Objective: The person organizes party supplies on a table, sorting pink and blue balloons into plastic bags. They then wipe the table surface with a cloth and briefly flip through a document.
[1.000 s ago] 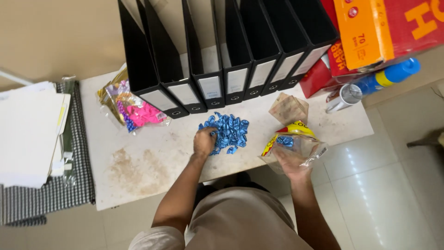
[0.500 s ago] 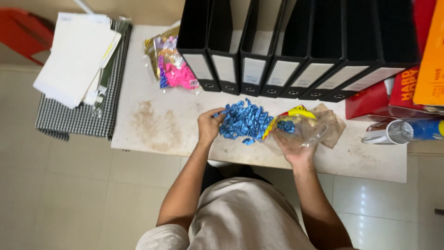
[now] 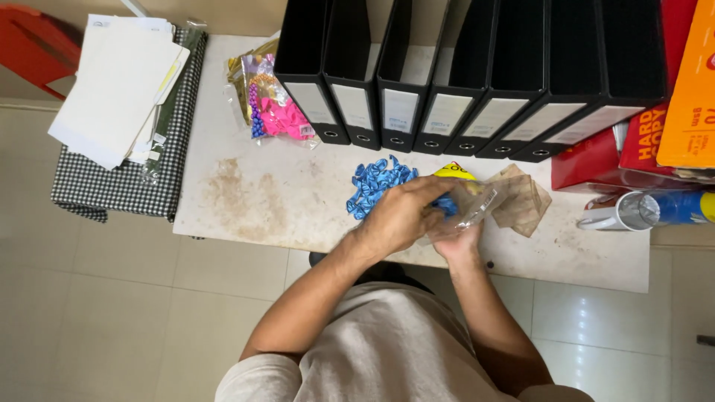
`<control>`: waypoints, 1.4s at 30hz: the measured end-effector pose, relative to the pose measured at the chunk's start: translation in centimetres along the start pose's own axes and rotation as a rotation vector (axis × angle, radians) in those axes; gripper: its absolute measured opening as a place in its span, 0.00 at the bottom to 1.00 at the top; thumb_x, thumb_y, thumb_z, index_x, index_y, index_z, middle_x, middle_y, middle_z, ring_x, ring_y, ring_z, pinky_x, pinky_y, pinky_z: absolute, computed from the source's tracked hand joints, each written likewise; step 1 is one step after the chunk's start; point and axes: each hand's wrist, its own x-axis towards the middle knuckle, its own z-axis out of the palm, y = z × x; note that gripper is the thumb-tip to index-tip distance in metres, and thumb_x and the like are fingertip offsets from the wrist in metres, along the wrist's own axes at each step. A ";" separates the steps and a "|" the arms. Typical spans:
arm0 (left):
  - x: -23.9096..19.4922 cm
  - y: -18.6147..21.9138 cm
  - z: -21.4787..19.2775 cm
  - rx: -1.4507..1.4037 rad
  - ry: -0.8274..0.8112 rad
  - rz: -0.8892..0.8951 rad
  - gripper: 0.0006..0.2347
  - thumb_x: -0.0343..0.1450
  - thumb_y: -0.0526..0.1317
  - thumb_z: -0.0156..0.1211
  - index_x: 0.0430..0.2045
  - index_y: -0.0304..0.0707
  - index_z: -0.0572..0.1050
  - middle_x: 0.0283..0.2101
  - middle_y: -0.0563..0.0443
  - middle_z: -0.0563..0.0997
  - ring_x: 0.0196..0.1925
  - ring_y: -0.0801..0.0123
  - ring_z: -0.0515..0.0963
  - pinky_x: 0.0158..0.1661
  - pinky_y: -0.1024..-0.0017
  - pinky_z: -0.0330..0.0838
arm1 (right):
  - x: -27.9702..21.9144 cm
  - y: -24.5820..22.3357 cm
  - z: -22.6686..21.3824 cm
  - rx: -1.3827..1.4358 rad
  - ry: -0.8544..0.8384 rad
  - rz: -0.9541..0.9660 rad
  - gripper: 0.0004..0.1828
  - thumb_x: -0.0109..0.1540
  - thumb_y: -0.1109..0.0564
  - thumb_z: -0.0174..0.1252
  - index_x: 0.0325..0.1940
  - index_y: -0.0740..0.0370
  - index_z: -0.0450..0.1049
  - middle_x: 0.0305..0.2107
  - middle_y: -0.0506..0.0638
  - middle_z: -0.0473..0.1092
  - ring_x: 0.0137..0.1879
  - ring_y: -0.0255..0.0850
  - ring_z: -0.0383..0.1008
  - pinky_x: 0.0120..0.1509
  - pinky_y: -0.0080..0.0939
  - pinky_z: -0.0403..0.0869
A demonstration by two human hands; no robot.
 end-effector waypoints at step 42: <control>-7.6 -24.2 -1.9 -1.274 0.071 -0.716 0.06 0.73 0.32 0.59 0.38 0.27 0.81 0.38 0.47 0.85 0.36 0.69 0.82 0.37 0.73 0.75 | -2.4 7.8 5.9 -0.042 0.296 -0.364 0.31 0.60 0.28 0.55 0.62 0.41 0.71 0.68 0.63 0.58 0.69 0.67 0.62 0.70 0.71 0.65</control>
